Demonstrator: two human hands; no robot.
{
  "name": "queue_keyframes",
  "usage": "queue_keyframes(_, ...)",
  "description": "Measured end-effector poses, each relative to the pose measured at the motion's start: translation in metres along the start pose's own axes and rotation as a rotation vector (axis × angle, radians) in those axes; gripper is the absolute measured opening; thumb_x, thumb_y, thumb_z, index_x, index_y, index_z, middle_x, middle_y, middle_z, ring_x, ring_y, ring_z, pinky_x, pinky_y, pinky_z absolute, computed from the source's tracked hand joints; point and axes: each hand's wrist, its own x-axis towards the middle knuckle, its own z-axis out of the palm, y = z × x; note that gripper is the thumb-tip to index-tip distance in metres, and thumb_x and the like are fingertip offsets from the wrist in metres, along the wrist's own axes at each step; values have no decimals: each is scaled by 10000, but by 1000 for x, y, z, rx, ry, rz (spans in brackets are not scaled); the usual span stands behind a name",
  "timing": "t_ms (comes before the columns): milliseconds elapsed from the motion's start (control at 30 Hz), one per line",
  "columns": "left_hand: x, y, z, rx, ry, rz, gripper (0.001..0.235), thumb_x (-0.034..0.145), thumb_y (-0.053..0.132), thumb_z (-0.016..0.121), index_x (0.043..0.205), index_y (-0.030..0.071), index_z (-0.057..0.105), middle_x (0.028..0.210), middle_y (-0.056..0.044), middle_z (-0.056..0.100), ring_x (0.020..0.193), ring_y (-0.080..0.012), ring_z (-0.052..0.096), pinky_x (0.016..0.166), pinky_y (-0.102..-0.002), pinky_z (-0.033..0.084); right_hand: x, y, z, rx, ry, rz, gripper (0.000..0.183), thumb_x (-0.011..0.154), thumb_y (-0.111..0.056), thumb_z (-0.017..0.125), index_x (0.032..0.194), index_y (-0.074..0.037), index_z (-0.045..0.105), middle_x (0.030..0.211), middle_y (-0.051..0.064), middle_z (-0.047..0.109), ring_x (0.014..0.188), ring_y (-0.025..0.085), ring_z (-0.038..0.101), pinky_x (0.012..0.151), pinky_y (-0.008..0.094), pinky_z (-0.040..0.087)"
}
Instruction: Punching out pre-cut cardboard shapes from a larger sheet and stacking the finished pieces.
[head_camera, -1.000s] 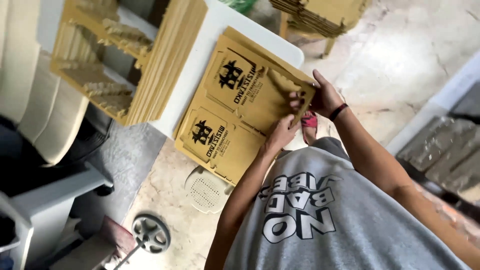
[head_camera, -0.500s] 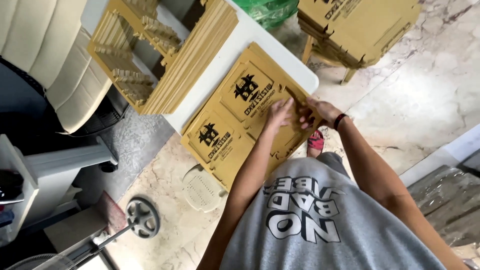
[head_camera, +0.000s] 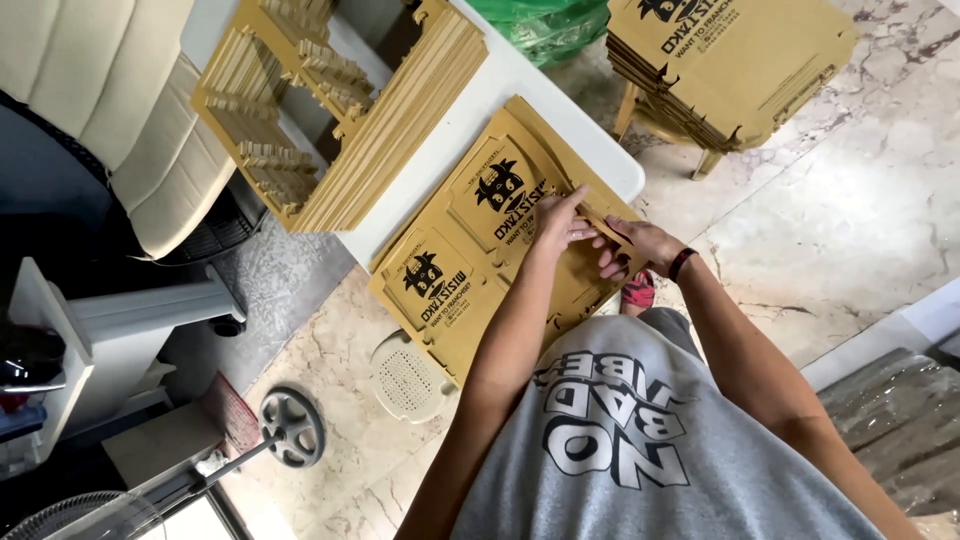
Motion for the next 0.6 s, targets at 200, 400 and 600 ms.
queue_keyframes(200,-12,-9,-24,-106,-77,-14,854,919,458,769,1460,-59,358,1300,-351,573,1123,-560,597,824,-590,590,-5,2,7,11,-23,-64,529,1059,-442,529,1055,79,623,821,310,721,690,412,749,581,524,624)
queue_keyframes(400,-4,-17,-34,-179,-32,-17,757,893,459,824,1363,-14,466,1237,-270,607,1058,-470,659,800,-554,640,-26,-8,22,-198,-10,-249,518,1061,-402,588,854,47,742,727,263,739,645,354,752,587,362,555)
queue_keyframes(600,-7,-28,-45,-149,10,69,571,916,377,800,1224,-37,554,1123,-233,577,897,-507,692,676,-548,656,-53,-24,50,-524,168,-241,465,992,-507,627,915,-78,790,909,193,738,936,334,705,822,417,546)
